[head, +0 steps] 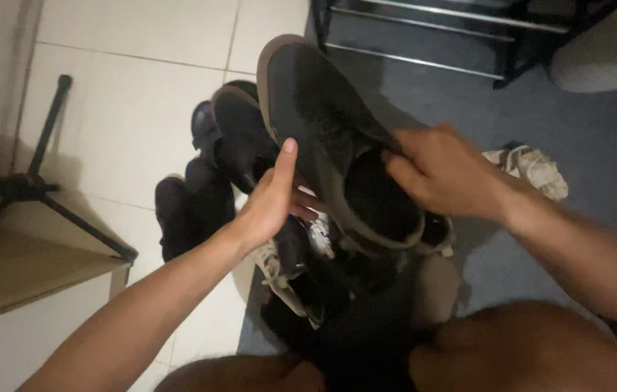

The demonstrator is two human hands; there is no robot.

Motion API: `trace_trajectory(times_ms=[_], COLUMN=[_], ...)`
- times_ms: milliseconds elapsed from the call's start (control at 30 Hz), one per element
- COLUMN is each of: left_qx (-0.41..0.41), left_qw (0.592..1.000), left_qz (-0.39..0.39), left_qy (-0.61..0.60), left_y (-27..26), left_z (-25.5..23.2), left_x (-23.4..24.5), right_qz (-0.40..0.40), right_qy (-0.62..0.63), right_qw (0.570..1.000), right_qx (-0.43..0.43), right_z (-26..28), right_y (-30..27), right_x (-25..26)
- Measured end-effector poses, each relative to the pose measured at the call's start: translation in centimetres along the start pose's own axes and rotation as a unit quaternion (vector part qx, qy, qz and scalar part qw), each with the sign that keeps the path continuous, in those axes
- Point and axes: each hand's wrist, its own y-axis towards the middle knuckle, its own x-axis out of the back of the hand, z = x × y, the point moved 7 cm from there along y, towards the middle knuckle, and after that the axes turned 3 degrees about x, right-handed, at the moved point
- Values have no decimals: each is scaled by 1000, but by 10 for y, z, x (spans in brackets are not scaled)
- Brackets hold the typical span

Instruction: The person sits on the floor and organizes several pairs of shoes. They pick up each pair, untie the laces, and place them on a metal shoe rack. The person handles multiple pairs of sneakers and boots, arranging them one by one.

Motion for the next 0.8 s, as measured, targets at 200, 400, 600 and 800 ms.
trace_trajectory(times_ms=[200,400,600,800], left_qx=[90,68,-77,-132], left_qw=[995,990,985,967], left_qz=[-50,-112,-128,-145], left_qy=[15,51,92,164], left_y=[25,52,83,112], left_z=[14,6,-3,7], left_x=[-22,-35,-34,-34], right_qz=[-46,-64,-102,-166], right_qy=[-7,32,42,18], right_qw=[997,997,993,986], right_qx=[57,-36,-28,23], right_z=[-33,-80,-119,-146], right_y=[5,19,49,71], right_x=[-12,-25,-38,-49])
